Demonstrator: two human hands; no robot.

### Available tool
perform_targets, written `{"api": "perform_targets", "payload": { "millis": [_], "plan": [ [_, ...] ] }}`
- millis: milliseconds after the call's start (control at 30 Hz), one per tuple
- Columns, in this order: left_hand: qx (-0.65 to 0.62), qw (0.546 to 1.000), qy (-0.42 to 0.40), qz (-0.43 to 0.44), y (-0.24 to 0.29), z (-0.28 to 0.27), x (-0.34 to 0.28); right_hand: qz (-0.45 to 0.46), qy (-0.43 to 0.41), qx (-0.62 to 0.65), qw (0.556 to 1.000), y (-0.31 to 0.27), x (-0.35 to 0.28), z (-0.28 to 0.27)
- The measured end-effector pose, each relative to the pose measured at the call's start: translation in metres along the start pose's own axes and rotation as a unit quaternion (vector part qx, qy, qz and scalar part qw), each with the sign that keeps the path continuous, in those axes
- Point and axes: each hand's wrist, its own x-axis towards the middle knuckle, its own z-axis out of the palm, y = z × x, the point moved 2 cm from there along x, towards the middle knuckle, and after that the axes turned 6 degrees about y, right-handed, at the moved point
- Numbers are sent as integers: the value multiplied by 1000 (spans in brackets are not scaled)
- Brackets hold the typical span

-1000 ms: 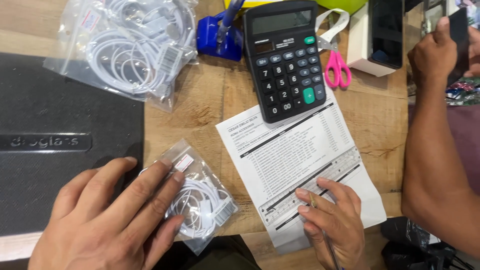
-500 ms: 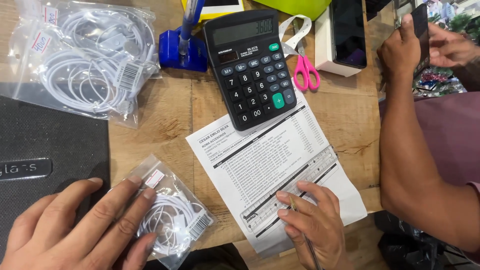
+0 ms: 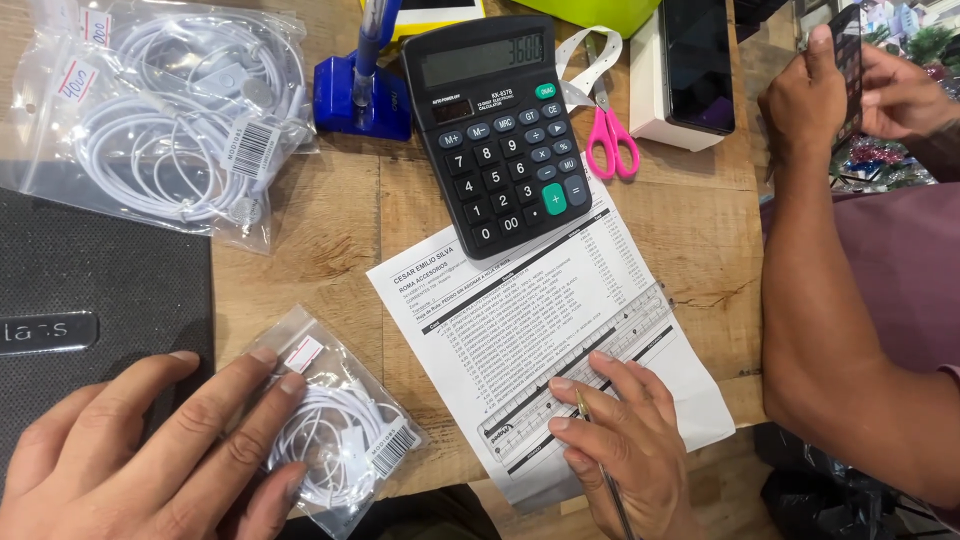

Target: A person verifies an inventory list using a calculator and applies adhesive labels to individual earphone packages.

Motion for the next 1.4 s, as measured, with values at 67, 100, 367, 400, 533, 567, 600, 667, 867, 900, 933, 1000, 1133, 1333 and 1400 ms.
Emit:
{"api": "perform_targets", "payload": {
  "millis": [67, 100, 367, 400, 533, 567, 600, 667, 867, 900, 933, 1000, 1133, 1333, 1400],
  "plan": [
    [0, 1000, 3, 5, 0, 0, 0, -14, 13, 4, 1000, -1, 1, 0],
    [-1, 1000, 3, 5, 0, 0, 1, -14, 12, 5, 1000, 0, 1, 0],
    [-6, 1000, 5, 9, 0, -1, 1, -15, 9, -21, 1000, 1, -2, 1],
    [-6, 1000, 5, 8, 0, -2, 1, -16, 9, -21, 1000, 0, -1, 1],
    [-7, 1000, 4, 0, 0, -1, 0, -13, 10, -12, 1000, -1, -1, 0],
    [-1, 1000, 7, 2, 0, 0, -1, -8, 10, -12, 1000, -2, -1, 1],
    [0, 1000, 7, 1, -1, 0, -1, -8, 10, -12, 1000, -2, -1, 1],
    [-3, 1000, 1, 6, -1, -1, -1, 11, 20, 2, 1000, -4, -1, 0],
    [-15, 999, -36, 14, -3, -7, 0, 8, 22, 0, 1000, -3, -1, 1],
    [-12, 999, -37, 16, -2, -8, 1, 9, 25, 3, 1000, -3, 0, 1],
    [-17, 999, -38, 11, -2, -9, 1, 5, 23, -4, 1000, -4, 1, 0],
    [-18, 999, -41, 10, -2, -13, 1, 3, 25, -6, 1000, -7, 0, 2],
    [-35, 999, -25, 11, -3, -11, 5, 25, 81, 4, 996, -14, 6, 3],
    [-47, 998, -32, 3, -2, -13, 1, 19, 76, -3, 997, -15, 6, 3],
    [-51, 998, -45, -2, -5, -13, 1, 19, 76, -7, 997, -14, 7, 4]
  ]
}}
